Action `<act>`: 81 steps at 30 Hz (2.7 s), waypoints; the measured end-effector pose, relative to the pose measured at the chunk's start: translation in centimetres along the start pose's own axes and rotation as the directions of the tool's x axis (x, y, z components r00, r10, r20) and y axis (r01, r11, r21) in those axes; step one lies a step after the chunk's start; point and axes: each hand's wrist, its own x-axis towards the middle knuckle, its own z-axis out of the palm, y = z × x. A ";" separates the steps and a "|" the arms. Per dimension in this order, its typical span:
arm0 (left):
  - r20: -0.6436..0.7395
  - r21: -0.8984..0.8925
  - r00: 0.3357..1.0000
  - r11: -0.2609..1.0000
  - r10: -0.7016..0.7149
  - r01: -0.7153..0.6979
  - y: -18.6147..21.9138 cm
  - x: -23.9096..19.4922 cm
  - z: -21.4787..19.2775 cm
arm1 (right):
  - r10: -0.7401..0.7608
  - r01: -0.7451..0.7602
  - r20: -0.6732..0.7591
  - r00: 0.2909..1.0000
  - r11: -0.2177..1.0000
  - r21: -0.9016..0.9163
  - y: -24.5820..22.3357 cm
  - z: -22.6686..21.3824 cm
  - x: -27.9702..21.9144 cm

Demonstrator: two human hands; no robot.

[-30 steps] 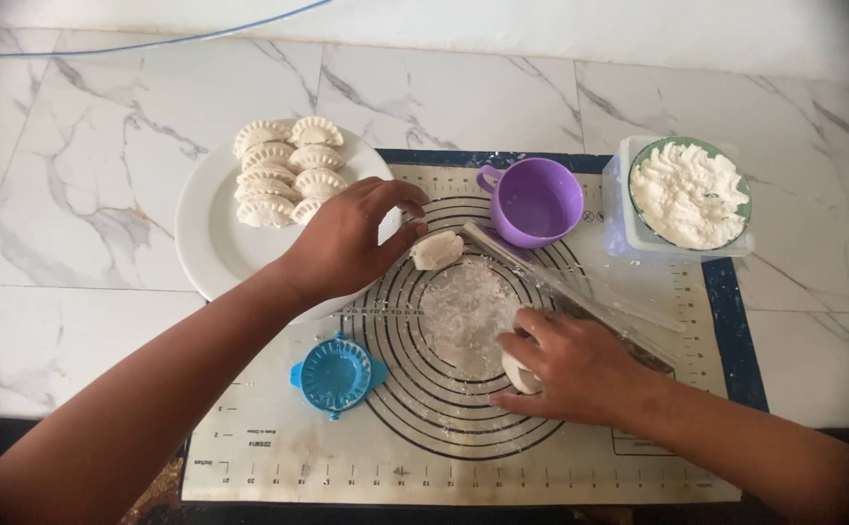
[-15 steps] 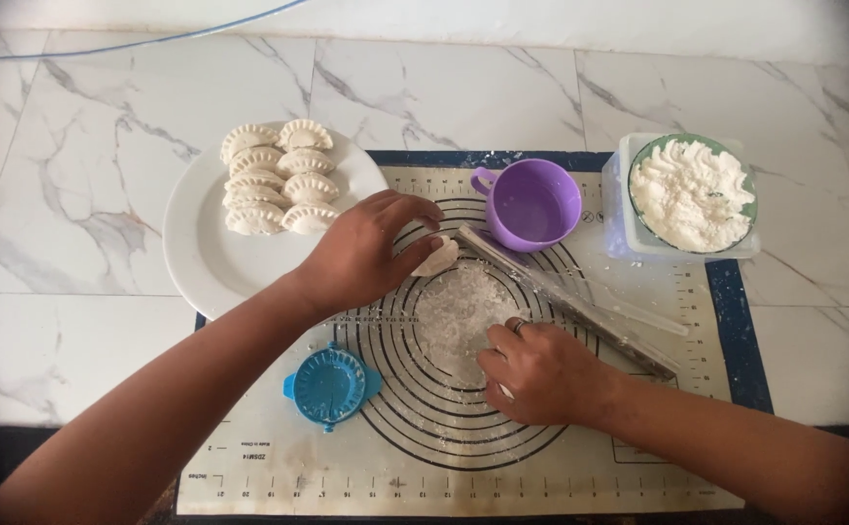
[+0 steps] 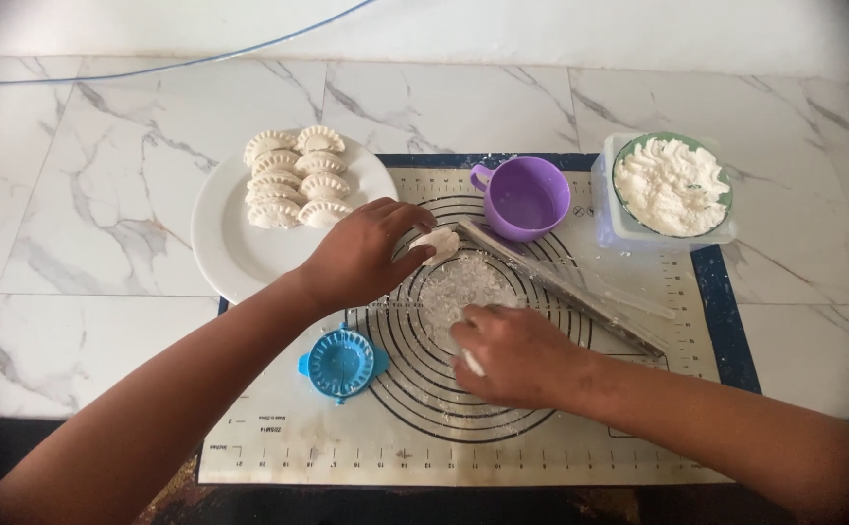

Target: Preparing pastries by rolling dough into balls and using a plastic mold to shape them on a silicone mat.

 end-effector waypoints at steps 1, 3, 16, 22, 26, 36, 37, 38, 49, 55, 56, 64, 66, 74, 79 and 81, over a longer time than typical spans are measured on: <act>-0.004 0.003 1.000 1.000 0.000 0.000 0.2 -0.1 -0.2 | -0.003 0.003 -0.002 1.000 1.000 -0.004 -0.3 0.8 -0.1; 0.015 0.006 0.999 1.000 -0.030 0.030 0.4 -0.3 -0.7 | -0.142 0.116 -0.167 0.976 0.981 -0.155 -1.0 2.3 -0.1; 0.011 -0.010 0.995 0.995 -0.103 0.103 1.9 -1.8 -2.8 | 0.256 -0.202 -0.072 0.964 0.883 0.423 -0.6 2.6 -0.5; -0.114 0.040 0.993 0.999 0.033 -0.029 0.1 -2.4 -0.8 | -0.276 0.260 -0.224 0.935 0.961 -0.099 -3.8 3.5 -1.9; -0.025 0.043 0.998 0.998 -0.053 0.054 1.9 -2.2 -2.2 | -0.044 0.058 -0.120 0.992 0.992 0.115 -2.8 0.4 -1.9; 0.101 0.018 0.971 0.976 -0.218 0.217 3.8 -2.7 -3.0 | 0.544 -0.250 0.254 0.800 -0.082 0.965 -1.1 -5.7 -2.6; 0.100 0.023 0.972 0.977 -0.213 0.211 4.0 -2.7 -3.0 | 0.546 -0.243 0.247 0.800 -0.081 0.967 -0.6 -5.3 -3.2; 0.094 0.032 0.974 0.978 -0.207 0.205 4.1 -2.6 -3.2 | 0.572 -0.208 0.219 0.790 -0.086 0.974 -0.1 -4.9 -3.8; 0.041 0.089 0.988 0.986 -0.146 0.142 6.4 0.6 -1.9 | 0.558 -0.047 0.201 0.805 -0.279 0.959 4.4 1.5 -5.6; 0.043 0.123 0.984 0.979 -0.171 0.164 9.2 0.2 -1.7 | 0.569 0.103 0.167 0.805 -0.412 0.905 1.6 0.6 -5.1; 0.002 0.097 0.984 0.979 -0.179 0.178 9.5 0.0 -1.8 | 0.577 0.084 0.180 0.797 -0.401 0.912 1.1 0.4 -5.3; -0.097 -0.050 0.972 0.976 -0.215 0.211 11.1 -6.4 -1.9 | 0.622 0.077 0.051 0.781 -0.178 0.981 -1.5 1.4 -6.3; -0.059 -0.102 0.956 0.954 -0.288 0.282 11.7 -8.6 -2.9 | 0.662 0.080 0.050 0.748 -0.165 0.983 -2.2 1.4 -6.9; -0.077 -0.081 0.943 0.945 -0.323 0.317 13.1 -12.7 -4.8 | 0.678 -0.130 0.076 0.731 0.029 0.991 -7.0 -7.0 -11.5; -0.070 -0.037 0.973 0.975 -0.220 0.218 13.1 -11.8 -3.2 | 0.752 -0.318 0.027 0.659 0.245 0.916 -11.1 -11.4 -13.8; -0.054 -0.082 0.984 0.983 -0.171 0.167 13.1 -10.5 -2.3 | 0.762 -0.348 -0.002 0.648 0.297 0.889 -10.6 -11.7 -14.4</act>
